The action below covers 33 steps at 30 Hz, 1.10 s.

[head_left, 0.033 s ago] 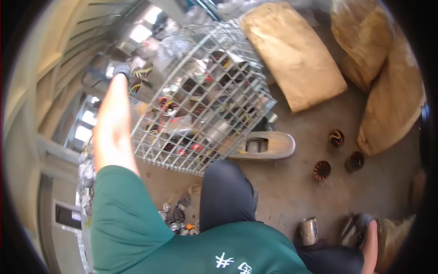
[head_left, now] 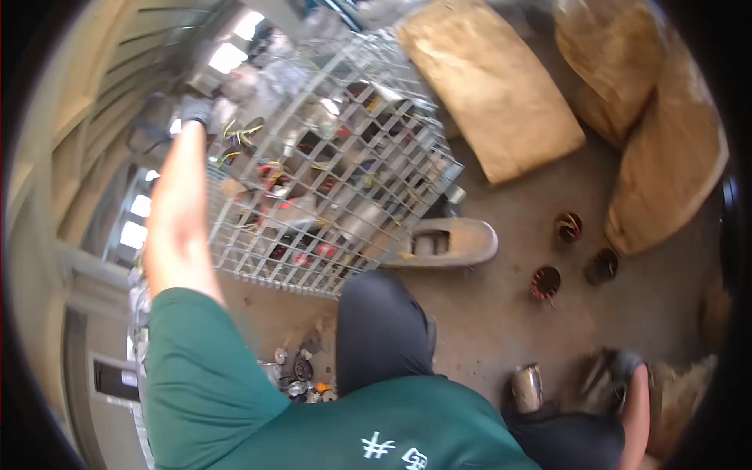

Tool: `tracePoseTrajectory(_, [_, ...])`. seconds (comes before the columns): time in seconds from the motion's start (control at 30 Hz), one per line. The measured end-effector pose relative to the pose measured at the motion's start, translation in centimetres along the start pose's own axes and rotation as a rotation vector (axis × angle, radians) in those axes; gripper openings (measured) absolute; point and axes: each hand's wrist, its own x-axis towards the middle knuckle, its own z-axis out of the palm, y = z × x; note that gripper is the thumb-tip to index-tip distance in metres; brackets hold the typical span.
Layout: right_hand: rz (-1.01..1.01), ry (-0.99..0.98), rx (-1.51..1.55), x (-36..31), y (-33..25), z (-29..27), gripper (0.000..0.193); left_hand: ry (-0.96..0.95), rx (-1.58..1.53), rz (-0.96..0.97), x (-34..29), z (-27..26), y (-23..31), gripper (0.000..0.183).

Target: The person, wearing gloves, sorts through metal scrap components, picking them up from the floor and placing them into different bags and a metal wire cart.

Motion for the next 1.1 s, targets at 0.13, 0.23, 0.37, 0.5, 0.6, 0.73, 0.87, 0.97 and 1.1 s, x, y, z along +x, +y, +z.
tracePoseTrajectory(0.13, [0.242, 0.310, 1.000, -0.6, -6.4, -10.7, 0.032, -0.085, -0.725, 0.400, -1.6, -1.5, 12.2, 0.039])
tracePoseTrajectory(0.23, [0.112, 0.409, 1.850, 2.0, -9.4, -11.6, 0.026, -0.449, -1.116, 0.623, -12.6, -0.4, 19.7, 0.033])
tracePoseTrajectory(0.37, [0.002, 0.161, 2.347, 4.0, -9.5, -8.1, 0.033, -0.909, -1.211, 1.011, -37.1, -3.7, 28.6, 0.032])
tracePoseTrajectory(0.5, [0.007, 0.032, 2.462, 2.7, -13.2, -7.6, 0.028, -1.037, -1.247, 1.447, -50.4, -4.4, 31.5, 0.033])
tracePoseTrajectory(0.6, [0.031, -0.059, 2.543, 2.9, -14.2, -6.7, 0.024, -1.088, -1.149, 1.546, -55.1, -4.1, 32.1, 0.041])
tracePoseTrajectory(0.73, [0.081, -0.147, 2.547, 4.4, -14.5, -5.2, 0.021, -0.683, -1.175, 1.831, -59.1, -1.7, 33.2, 0.045])
tracePoseTrajectory(0.87, [0.172, -0.139, 2.563, 4.1, -14.6, -4.1, 0.024, -0.495, -0.966, 2.030, -63.9, -0.9, 35.7, 0.028])
tracePoseTrajectory(0.97, [0.134, -0.232, 2.276, 5.0, -12.9, -1.9, 0.036, -0.478, -0.815, 2.102, -66.3, 0.3, 36.2, 0.013])
tracePoseTrajectory(1.1, [0.519, 0.298, 0.867, 1.9, -8.7, -1.3, 0.057, -0.555, -0.815, 2.043, -69.6, 2.6, 37.6, 0.015])
